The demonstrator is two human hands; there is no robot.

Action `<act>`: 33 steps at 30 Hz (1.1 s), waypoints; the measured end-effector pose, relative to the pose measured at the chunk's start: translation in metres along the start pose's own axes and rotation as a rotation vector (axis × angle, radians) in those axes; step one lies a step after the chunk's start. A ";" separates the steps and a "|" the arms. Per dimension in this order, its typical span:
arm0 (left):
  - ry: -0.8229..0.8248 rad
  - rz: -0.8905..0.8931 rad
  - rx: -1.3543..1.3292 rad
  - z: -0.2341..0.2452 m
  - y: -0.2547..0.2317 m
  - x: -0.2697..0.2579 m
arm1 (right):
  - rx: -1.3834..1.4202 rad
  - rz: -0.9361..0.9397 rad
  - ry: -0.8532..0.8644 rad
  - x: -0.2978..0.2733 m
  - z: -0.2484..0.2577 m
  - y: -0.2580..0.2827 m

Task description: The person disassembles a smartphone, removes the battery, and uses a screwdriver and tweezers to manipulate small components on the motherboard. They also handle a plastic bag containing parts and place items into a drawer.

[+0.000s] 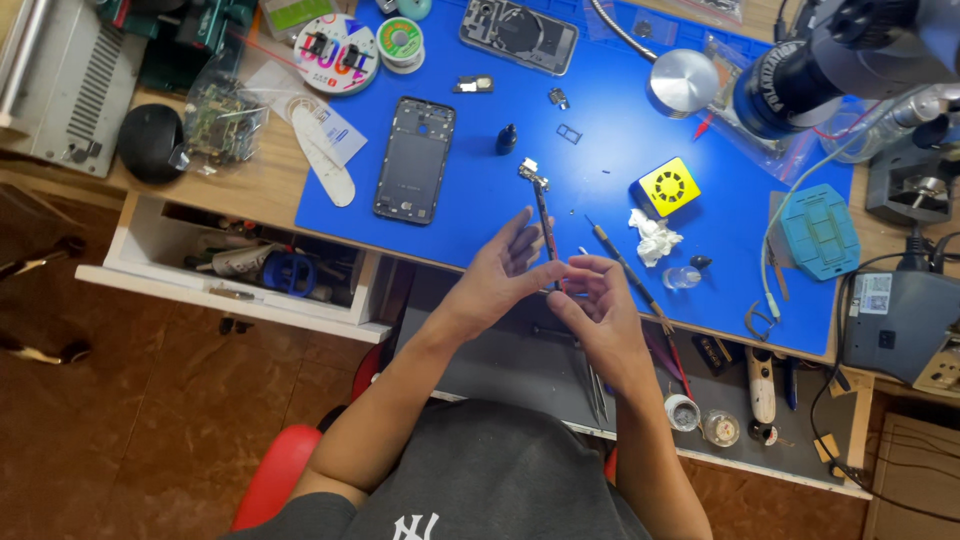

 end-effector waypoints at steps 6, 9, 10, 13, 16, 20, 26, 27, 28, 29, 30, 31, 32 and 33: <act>-0.172 -0.060 0.356 0.044 -0.050 -0.038 | -0.644 0.146 -0.178 -0.010 -0.015 0.039; -0.308 -0.160 0.458 0.070 -0.070 -0.054 | -0.831 0.300 -0.276 -0.007 -0.026 0.034; -0.323 -0.157 0.458 0.075 -0.073 -0.059 | -0.831 0.302 -0.260 -0.002 -0.025 0.020; -0.430 -0.151 0.650 0.095 -0.083 -0.075 | -1.035 0.630 -0.364 -0.002 -0.035 0.014; -0.466 -0.203 0.850 0.118 -0.091 -0.089 | -1.069 0.693 -0.370 -0.004 -0.044 0.021; -0.448 -0.171 1.059 0.141 -0.113 -0.103 | -1.107 0.731 -0.380 -0.008 -0.047 0.023; -0.289 -0.031 1.321 0.182 -0.123 -0.117 | -1.113 0.742 -0.348 -0.015 -0.065 0.031; -0.257 0.040 1.360 0.190 -0.120 -0.120 | -1.108 0.758 -0.349 -0.019 -0.071 0.038; -0.258 0.042 1.361 0.200 -0.114 -0.123 | -1.107 0.758 -0.348 -0.021 -0.086 0.042; -0.254 0.086 1.396 0.212 -0.106 -0.126 | -1.042 0.771 -0.292 -0.023 -0.103 0.046; -0.250 0.130 1.431 0.223 -0.097 -0.130 | -0.977 0.783 -0.236 -0.026 -0.120 0.050; -0.251 0.132 1.432 0.230 -0.090 -0.136 | -0.976 0.782 -0.235 -0.025 -0.138 0.045; -0.282 0.109 1.410 0.237 -0.084 -0.142 | -0.910 0.720 -0.035 -0.021 -0.164 0.033; -0.312 0.086 1.389 0.244 -0.078 -0.149 | -0.838 0.654 0.160 -0.020 -0.189 0.020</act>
Point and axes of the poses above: each hand's wrist, its own x-axis towards the middle knuckle, its own z-axis out of the back of the hand, y = z × x, the point moved 7 cm from there along x, towards the middle knuckle
